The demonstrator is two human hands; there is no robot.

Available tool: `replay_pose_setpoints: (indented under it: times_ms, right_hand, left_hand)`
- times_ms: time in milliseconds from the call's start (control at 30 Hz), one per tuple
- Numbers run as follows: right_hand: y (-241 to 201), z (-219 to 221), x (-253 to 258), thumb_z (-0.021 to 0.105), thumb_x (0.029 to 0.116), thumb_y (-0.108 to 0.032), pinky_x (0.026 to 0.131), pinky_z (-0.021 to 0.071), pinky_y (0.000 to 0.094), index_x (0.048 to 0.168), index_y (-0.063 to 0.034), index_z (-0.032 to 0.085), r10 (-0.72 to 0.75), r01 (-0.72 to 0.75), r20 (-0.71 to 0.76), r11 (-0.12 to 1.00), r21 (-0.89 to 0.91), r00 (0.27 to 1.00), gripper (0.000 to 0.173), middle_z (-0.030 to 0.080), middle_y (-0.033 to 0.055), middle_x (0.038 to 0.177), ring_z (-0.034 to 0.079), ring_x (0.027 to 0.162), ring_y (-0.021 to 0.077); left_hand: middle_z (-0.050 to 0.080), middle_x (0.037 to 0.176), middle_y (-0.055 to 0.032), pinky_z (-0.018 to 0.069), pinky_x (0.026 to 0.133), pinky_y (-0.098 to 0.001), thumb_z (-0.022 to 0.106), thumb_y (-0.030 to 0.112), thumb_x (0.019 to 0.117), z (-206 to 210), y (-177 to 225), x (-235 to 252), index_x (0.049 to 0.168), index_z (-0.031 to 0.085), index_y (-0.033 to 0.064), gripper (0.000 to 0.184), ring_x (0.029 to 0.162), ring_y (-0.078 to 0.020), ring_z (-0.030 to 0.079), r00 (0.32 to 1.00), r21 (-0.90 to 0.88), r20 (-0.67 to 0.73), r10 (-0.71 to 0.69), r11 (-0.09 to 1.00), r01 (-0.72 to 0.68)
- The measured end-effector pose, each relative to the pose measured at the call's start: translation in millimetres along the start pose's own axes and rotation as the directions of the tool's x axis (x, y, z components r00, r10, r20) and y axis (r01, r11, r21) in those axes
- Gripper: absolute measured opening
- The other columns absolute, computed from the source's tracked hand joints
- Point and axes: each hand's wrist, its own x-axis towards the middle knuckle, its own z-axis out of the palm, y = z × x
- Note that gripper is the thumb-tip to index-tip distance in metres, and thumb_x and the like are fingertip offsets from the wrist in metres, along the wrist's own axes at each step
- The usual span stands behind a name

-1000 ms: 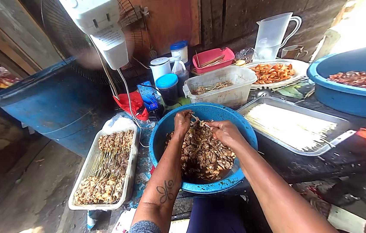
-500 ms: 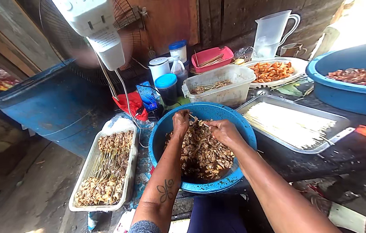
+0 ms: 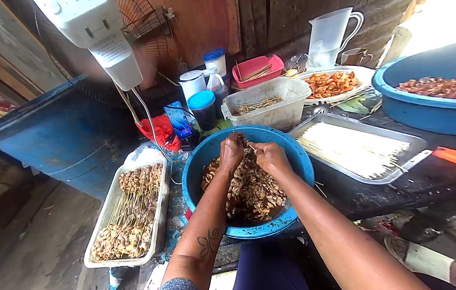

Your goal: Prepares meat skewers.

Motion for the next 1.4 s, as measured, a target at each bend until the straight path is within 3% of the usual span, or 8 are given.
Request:
replay_pose_setpoints:
  times_ms: [100,333,533,800,1067,1200,1267,1400]
  right_hand:
    - [5,-1,3,0.048,0.1078,-0.005,0.096,0.0510,0.0569,0.132,-0.0058,0.071,0.022,-0.017,-0.059,0.997,0.077,0.998,0.033,0.071,0.0231,0.120,0.069,0.105,0.0378]
    - [7,-4,-4,0.048,0.1086,-0.005,0.094,0.0516,0.0554,0.133,-0.0067,0.071,0.006,-0.006,-0.002,0.998,0.063,1.000,0.033,0.072,0.0218,0.117,0.069,0.100,0.0358]
    - [9,-3,-5,0.048,0.1079,-0.004,0.086,0.0527,0.0513,0.132,-0.0074,0.072,-0.037,0.035,0.071,0.999,0.032,0.997,0.033,0.073,0.0191,0.103,0.067,0.086,0.0304]
    - [8,-3,-6,0.047,0.1080,-0.004,0.091,0.0518,0.0524,0.134,-0.0055,0.070,0.011,-0.010,0.116,1.000,-0.008,0.993,0.034,0.072,0.0216,0.113,0.069,0.094,0.0330]
    - [6,3,-3,0.046,0.1086,-0.005,0.091,0.0526,0.0523,0.133,-0.0034,0.069,-0.015,0.015,0.064,1.000,0.003,0.998,0.034,0.071,0.0222,0.115,0.069,0.094,0.0337]
    - [5,0,-1,0.046,0.1087,-0.005,0.093,0.0516,0.0553,0.134,-0.0038,0.069,-0.010,0.010,0.000,0.999,0.035,1.000,0.034,0.072,0.0231,0.114,0.069,0.098,0.0365]
    - [7,-1,0,0.047,0.1083,-0.004,0.092,0.0519,0.0559,0.133,-0.0042,0.070,-0.012,0.015,-0.042,0.997,0.075,0.999,0.034,0.072,0.0230,0.113,0.069,0.096,0.0365]
    - [10,-3,1,0.046,0.1089,-0.005,0.094,0.0523,0.0541,0.134,-0.0059,0.070,0.017,-0.011,-0.055,0.994,0.107,0.998,0.034,0.071,0.0223,0.117,0.069,0.099,0.0349]
  left_hand:
    - [0.066,0.107,-0.0168,0.0536,0.072,-0.0340,0.060,0.004,0.1005,-1,-11,2,0.147,0.039,0.0003,0.051,0.081,-0.0176,0.063,0.984,-0.401,0.091,-0.151,0.899,0.175]
    - [0.068,0.110,-0.0194,0.0562,0.079,-0.0373,0.061,-0.002,0.0984,-12,-37,7,0.126,0.060,-0.0062,0.028,0.088,-0.0208,0.067,0.971,-0.386,0.008,-0.240,0.895,0.225]
    - [0.065,0.084,-0.0082,0.0499,0.061,-0.0245,0.057,0.001,0.1016,-12,-37,8,0.110,0.066,-0.0070,0.015,0.063,-0.0089,0.056,0.940,-0.540,-0.017,-0.341,0.794,0.278]
    - [0.074,0.101,-0.0143,0.0541,0.086,-0.0444,0.059,0.005,0.1009,-16,-27,3,0.111,0.074,0.0008,0.019,0.090,-0.0230,0.069,0.983,-0.089,-0.122,-0.134,0.988,0.124]
    - [0.075,0.105,-0.0156,0.0528,0.095,-0.0533,0.057,0.005,0.0999,-10,-9,-1,0.112,0.075,0.0026,0.022,0.102,-0.0312,0.071,0.994,0.123,-0.111,-0.001,0.992,0.014]
    - [0.072,0.099,-0.0149,0.0568,0.077,-0.0382,0.058,0.008,0.1021,0,-13,2,0.126,0.062,-0.0044,0.027,0.081,-0.0195,0.069,0.994,-0.243,-0.054,-0.100,0.966,0.084]
    - [0.065,0.099,-0.0130,0.0532,0.068,-0.0299,0.057,0.007,0.1028,0,-16,3,0.139,0.045,-0.0023,0.040,0.074,-0.0138,0.061,0.970,-0.545,0.093,-0.223,0.804,0.237]
    - [0.065,0.088,-0.0067,0.0524,0.064,-0.0240,0.054,-0.002,0.1011,-7,-21,3,0.120,0.060,-0.0030,0.020,0.068,-0.0096,0.060,0.928,-0.701,0.233,-0.292,0.610,0.368]
